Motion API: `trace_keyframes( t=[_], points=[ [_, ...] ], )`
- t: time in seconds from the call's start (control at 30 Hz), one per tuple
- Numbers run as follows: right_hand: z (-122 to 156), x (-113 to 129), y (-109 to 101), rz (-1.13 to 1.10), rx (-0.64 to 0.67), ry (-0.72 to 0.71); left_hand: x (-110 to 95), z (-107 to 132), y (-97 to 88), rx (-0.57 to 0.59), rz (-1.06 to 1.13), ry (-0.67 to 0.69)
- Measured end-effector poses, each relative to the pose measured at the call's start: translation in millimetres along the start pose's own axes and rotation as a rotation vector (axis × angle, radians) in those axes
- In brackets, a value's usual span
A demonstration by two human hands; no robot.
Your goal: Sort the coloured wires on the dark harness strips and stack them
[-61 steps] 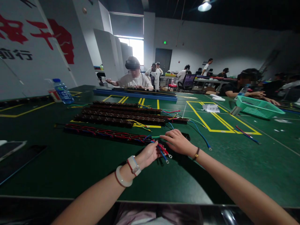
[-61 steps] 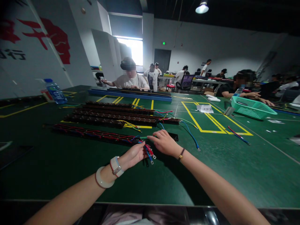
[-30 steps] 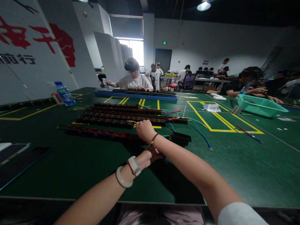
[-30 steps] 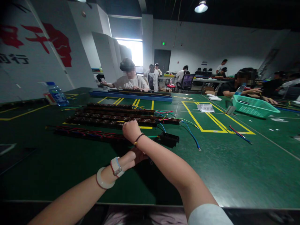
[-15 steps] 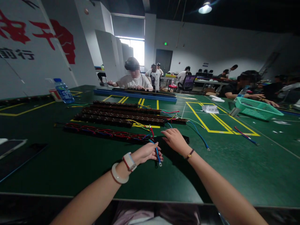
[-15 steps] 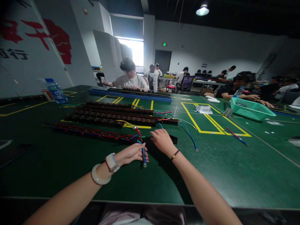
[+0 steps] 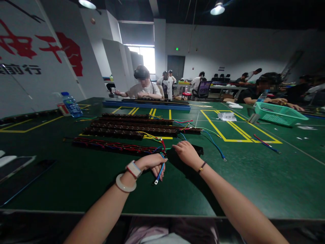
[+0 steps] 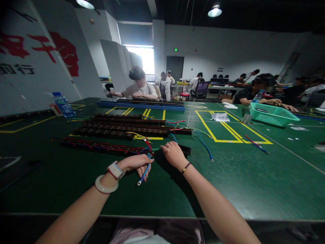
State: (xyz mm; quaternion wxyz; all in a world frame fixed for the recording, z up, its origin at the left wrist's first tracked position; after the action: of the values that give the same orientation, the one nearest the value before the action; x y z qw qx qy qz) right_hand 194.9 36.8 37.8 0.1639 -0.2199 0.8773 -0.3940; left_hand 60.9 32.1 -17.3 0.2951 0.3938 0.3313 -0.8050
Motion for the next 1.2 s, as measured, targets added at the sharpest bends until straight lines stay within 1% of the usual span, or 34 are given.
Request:
trace_keyframes(
  t=[0.07,0.1,0.13,0.17,0.2,0.27,0.3,0.33,0.37,0.4,0.43,0.47,0.53,0.6,0.67,0.8,0.87,0.93,1.03,1.13,1.2],
  points=[
    [-2,1,-14,-0.037,-0.109,0.035,-10,7,-3.8,0.047,-0.024,0.038],
    [-2,5,-23,-0.059,-0.172,0.036,-16,11,-9.9,0.051,-0.019,0.076],
    [-2,10,-32,-0.078,-0.231,0.019,-21,15,-19.5,0.028,0.001,0.122],
    [-2,18,-40,-0.093,-0.283,-0.016,-26,18,-34.4,-0.052,0.037,0.176],
    [-2,28,-46,-0.101,-0.325,-0.069,-30,21,-52.6,-0.165,0.077,0.234],
    [-2,55,-53,-0.106,-0.376,-0.220,-32,33,-94.9,-0.486,0.124,0.362],
    [-1,69,-53,-0.102,-0.380,-0.299,-30,41,-113.1,-0.640,0.085,0.431],
    [-1,82,-51,-0.093,-0.368,-0.365,-28,49,-126.7,-0.768,-0.007,0.509],
    [-2,92,-46,-0.080,-0.342,-0.412,-26,55,-134.3,-0.850,-0.150,0.586],
    [-4,100,-39,-0.063,-0.305,-0.438,-22,59,-137.7,-0.895,-0.313,0.638],
    [-6,105,-31,-0.042,-0.266,-0.440,-14,59,-139.3,-0.914,-0.462,0.654],
    [-8,106,-24,-0.018,-0.228,-0.420,-4,56,-139.8,-0.903,-0.590,0.632],
    [-11,103,-10,0.032,-0.164,-0.347,17,48,-141.0,-0.859,-0.755,0.556],
    [-12,96,-1,0.083,-0.111,-0.271,33,42,-141.8,-0.819,-0.827,0.508],
    [-12,91,4,0.118,-0.078,-0.215,41,40,-141.5,-0.798,-0.846,0.507],
    [-13,84,3,0.149,-0.043,-0.123,41,42,-139.9,-0.798,-0.838,0.531],
    [-14,75,3,0.131,-0.003,-0.075,40,43,-138.8,-0.791,-0.828,0.533],
    [-14,60,6,0.046,0.042,-0.019,39,43,-138.4,-0.790,-0.807,0.536],
    [-14,38,13,-0.166,0.071,0.045,40,43,-138.6,-0.795,-0.765,0.546],
    [-12,22,22,-0.314,0.044,0.077,41,43,-138.5,-0.793,-0.748,0.557],
    [-10,20,25,-0.357,-0.007,0.069,41,43,-137.9,-0.785,-0.764,0.562]
  ],
)
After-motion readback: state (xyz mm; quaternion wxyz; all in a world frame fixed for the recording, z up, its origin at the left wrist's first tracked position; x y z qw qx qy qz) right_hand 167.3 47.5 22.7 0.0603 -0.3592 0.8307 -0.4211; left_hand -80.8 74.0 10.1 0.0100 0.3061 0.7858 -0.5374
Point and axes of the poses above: each hand's wrist, its own z-axis away from the middle knuckle, its own y-axis out of the palm, x = y × z, the point moved 7 cm from there along -z, towards the middle knuckle, and after that the axes turned 14 degrees about -x, right-handed, at the moved point
